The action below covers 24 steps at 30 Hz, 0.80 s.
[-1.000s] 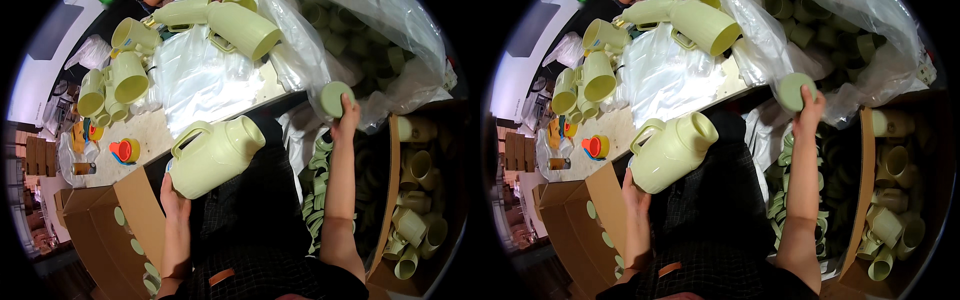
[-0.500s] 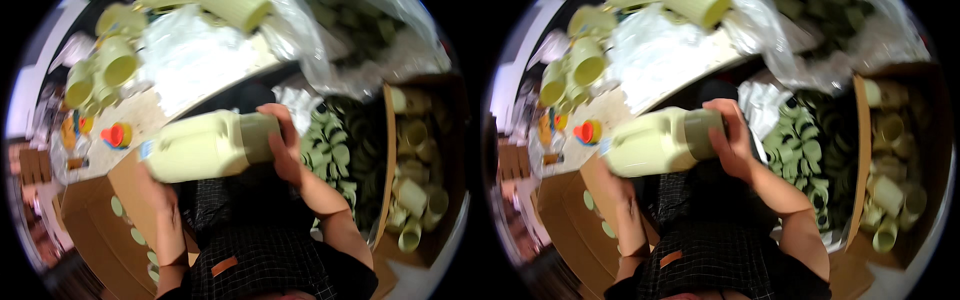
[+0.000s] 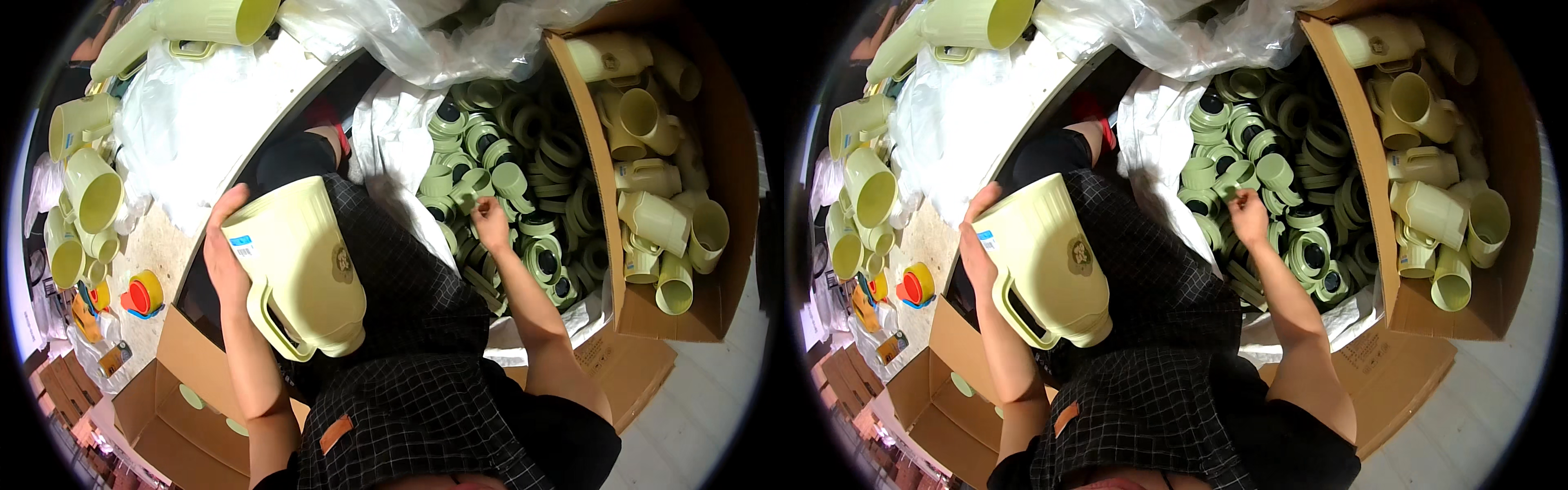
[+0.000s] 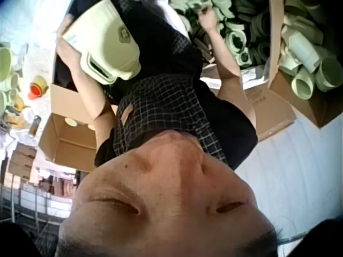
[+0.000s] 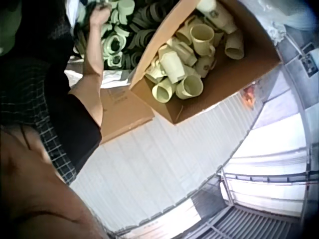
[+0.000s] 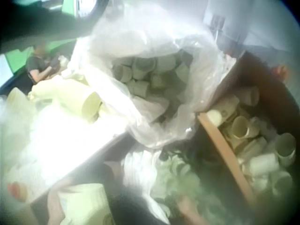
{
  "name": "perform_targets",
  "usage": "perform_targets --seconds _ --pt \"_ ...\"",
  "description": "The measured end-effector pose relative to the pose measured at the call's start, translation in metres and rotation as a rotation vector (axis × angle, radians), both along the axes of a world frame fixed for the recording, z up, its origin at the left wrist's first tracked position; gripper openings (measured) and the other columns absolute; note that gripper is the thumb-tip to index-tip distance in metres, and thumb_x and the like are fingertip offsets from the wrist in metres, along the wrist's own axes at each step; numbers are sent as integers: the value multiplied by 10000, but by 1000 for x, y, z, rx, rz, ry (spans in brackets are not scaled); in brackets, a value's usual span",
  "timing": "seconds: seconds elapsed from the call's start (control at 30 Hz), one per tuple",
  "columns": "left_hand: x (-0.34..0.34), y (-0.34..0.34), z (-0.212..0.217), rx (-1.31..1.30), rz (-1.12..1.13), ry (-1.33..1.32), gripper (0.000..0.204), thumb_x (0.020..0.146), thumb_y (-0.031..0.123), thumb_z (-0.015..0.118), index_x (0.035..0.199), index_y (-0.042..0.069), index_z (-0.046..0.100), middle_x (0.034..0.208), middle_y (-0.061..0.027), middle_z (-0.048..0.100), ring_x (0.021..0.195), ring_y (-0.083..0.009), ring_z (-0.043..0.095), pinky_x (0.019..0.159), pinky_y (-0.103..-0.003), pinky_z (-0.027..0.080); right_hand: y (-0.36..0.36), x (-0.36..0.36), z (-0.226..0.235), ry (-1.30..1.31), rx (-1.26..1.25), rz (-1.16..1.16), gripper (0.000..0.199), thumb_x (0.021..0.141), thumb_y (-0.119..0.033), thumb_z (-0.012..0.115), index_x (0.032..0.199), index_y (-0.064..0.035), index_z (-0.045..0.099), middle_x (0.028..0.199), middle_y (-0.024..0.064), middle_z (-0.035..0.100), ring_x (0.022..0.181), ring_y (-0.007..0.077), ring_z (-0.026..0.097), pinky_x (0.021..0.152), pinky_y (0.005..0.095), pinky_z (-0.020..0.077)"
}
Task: The person assembles vacuum flasks by placing a lid on a container, sliding the assembled flask into a plastic bag, and then placing the bagged flask into a large cardboard box alongside others.
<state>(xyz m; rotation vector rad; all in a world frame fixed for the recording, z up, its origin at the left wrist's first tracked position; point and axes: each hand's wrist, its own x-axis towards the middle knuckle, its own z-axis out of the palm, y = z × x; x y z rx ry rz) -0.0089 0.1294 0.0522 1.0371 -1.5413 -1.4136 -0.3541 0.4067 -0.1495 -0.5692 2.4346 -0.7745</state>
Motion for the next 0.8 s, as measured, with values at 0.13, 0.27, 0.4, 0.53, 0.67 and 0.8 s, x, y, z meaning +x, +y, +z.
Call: perform_targets --seconds 0.13,0.27,0.4,0.53,0.67,0.8 --pt "45 35 24 -137 60 -480 614 1038 450 378 1414 -22 492 1319 -146 571 1089 -212 569 969 -354 436 28 4 -48 17 188 78 378 803 -130 705 1139 3 596 938 175 720 871 340 696 805 426 539" --pt "48 106 46 -35 105 -634 744 916 317 662 1512 21 329 1028 -63 556 869 -141 528 766 -277 455 -18 41 -68 124 88 297 430 778 -132 718 1170 -17 582 1142 213 617 1118 393 582 968 439 484" --pt "64 88 18 242 403 -320 342 1043 165 519 1346 7 513 741 55 517 563 -15 394 498 -184 305 -51 50 -102 207 42 429 408 902 -212 570 1247 5 553 1191 226 601 1121 402 557 985 464 450" --pt "104 64 8 172 639 7 283 1022 110 536 1280 -6 532 1054 -82 674 899 -156 664 791 -287 552 -68 54 -101 269 231 771 479 889 -309 583 1252 2 556 1235 202 575 1161 389 504 1020 431 404" --pt "115 51 18 -26 769 19 309 1015 105 544 1301 -6 501 1105 -112 675 964 -192 672 865 -317 554 -59 48 -107 230 302 776 478 869 -351 613 1248 -63 567 1248 176 550 1140 360 551 977 455 468" --pt "93 60 0 -169 841 -158 365 1028 183 520 1331 -6 449 1164 -127 618 959 -160 616 833 -305 517 -5 32 -141 -28 287 643 453 901 -351 585 1248 -61 595 1228 221 606 1102 407 615 912 462 522"
